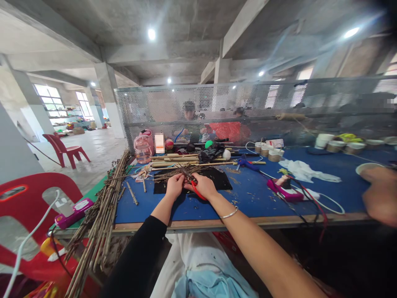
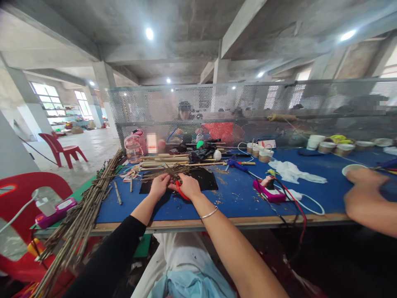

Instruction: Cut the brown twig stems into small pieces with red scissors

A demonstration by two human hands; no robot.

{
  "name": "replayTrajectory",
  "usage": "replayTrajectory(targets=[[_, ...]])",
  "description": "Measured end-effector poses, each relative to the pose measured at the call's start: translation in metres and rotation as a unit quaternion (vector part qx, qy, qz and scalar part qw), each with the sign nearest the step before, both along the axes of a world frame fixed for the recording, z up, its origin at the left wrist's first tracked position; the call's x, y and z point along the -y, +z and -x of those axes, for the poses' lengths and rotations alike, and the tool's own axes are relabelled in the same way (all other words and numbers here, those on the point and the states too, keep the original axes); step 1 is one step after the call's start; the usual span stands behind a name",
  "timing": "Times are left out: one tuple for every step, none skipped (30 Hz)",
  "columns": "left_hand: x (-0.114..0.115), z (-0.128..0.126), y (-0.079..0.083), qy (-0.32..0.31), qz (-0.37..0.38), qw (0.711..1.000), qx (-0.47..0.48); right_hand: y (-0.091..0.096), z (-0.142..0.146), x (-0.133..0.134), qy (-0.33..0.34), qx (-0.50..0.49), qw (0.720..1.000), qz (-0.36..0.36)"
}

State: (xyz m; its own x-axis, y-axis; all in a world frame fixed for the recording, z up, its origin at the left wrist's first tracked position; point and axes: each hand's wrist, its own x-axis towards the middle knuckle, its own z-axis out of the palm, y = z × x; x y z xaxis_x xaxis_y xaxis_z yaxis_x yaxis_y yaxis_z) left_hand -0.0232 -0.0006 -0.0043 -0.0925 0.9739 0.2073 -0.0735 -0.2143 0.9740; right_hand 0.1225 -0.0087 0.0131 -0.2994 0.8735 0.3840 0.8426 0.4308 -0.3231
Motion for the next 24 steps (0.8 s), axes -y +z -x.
replayTrajectory(targets=[[0.0005,-0.0006,0.0007,-0.004,0.005,1.000,0.007,0.0009,0.0005,0.0008,0.004,-0.001,1.000,-0.004],[0.0009,-0.0009,0.0012,-0.008,0.006,1.000,0.009,0.0017,0.0009,0.0016,0.011,-0.002,1.000,-0.008],[0.0012,-0.0009,0.0012,-0.014,0.004,1.000,0.006,0.0023,0.0012,0.0022,0.020,-0.004,1.000,-0.010],[0.0013,-0.0006,0.0008,-0.020,-0.003,1.000,-0.001,0.0026,0.0012,0.0026,0.028,-0.007,1.000,-0.010],[0.0012,-0.0001,0.0002,-0.024,-0.012,1.000,-0.012,0.0027,0.0011,0.0028,0.035,-0.010,0.999,-0.010],[0.0009,0.0005,-0.0006,-0.026,-0.021,0.999,-0.023,0.0025,0.0007,0.0028,0.041,-0.013,0.999,-0.010],[0.0006,0.0012,-0.0013,-0.026,-0.027,0.999,-0.035,0.0021,0.0003,0.0025,0.045,-0.018,0.999,-0.009],[0.0002,0.0017,-0.0019,-0.025,-0.031,0.998,-0.044,0.0016,-0.0002,0.0021,0.047,-0.023,0.999,-0.010],[0.0000,0.0019,-0.0022,-0.024,-0.032,0.998,-0.047,0.0011,-0.0005,0.0016,0.046,-0.028,0.998,-0.012],[0.0000,0.0019,-0.0021,-0.023,-0.030,0.998,-0.043,0.0006,-0.0008,0.0011,0.046,-0.032,0.998,-0.016],[0.0002,0.0016,-0.0017,-0.024,-0.025,0.999,-0.030,0.0004,-0.0008,0.0007,0.043,-0.035,0.998,-0.019],[0.0006,0.0011,-0.0010,-0.024,-0.017,0.999,-0.013,0.0002,-0.0007,0.0003,0.040,-0.037,0.998,-0.023],[0.0011,0.0005,-0.0002,-0.023,-0.005,1.000,0.005,0.0002,-0.0005,0.0001,0.036,-0.039,0.998,-0.025],[0.0016,-0.0001,0.0006,-0.021,0.008,1.000,0.020,0.0003,-0.0002,-0.0001,0.033,-0.041,0.998,-0.026],[0.0021,-0.0007,0.0013,-0.016,0.019,0.999,0.027,0.0004,0.0002,-0.0001,0.030,-0.043,0.998,-0.027],[0.0024,-0.0010,0.0017,-0.010,0.025,0.999,0.028,0.0004,0.0005,-0.0001,0.028,-0.045,0.998,-0.028],[0.0025,-0.0012,0.0019,-0.005,0.027,0.999,0.026,0.0003,0.0007,0.0000,0.028,-0.046,0.998,-0.028],[0.0023,-0.0013,0.0017,-0.001,0.023,0.999,0.025,0.0001,0.0008,0.0001,0.029,-0.046,0.998,-0.028],[0.0020,-0.0012,0.0014,0.002,0.015,1.000,0.026,-0.0002,0.0009,0.0000,0.030,-0.045,0.998,-0.028],[0.0015,-0.0011,0.0009,0.003,0.008,1.000,0.028,-0.0007,0.0009,-0.0001,0.031,-0.044,0.998,-0.029],[0.0011,-0.0010,0.0004,0.003,0.003,0.999,0.031,-0.0013,0.0010,-0.0006,0.031,-0.043,0.998,-0.029],[0.0007,-0.0009,-0.0001,-0.001,0.000,0.999,0.035,-0.0021,0.0010,-0.0012,0.032,-0.042,0.998,-0.031],[0.0006,-0.0009,-0.0004,-0.007,-0.001,0.999,0.037,-0.0029,0.0011,-0.0022,0.033,-0.043,0.998,-0.035],[0.0006,-0.0010,-0.0006,-0.016,-0.001,0.999,0.038,-0.0037,0.0011,-0.0034,0.036,-0.045,0.997,-0.042]])
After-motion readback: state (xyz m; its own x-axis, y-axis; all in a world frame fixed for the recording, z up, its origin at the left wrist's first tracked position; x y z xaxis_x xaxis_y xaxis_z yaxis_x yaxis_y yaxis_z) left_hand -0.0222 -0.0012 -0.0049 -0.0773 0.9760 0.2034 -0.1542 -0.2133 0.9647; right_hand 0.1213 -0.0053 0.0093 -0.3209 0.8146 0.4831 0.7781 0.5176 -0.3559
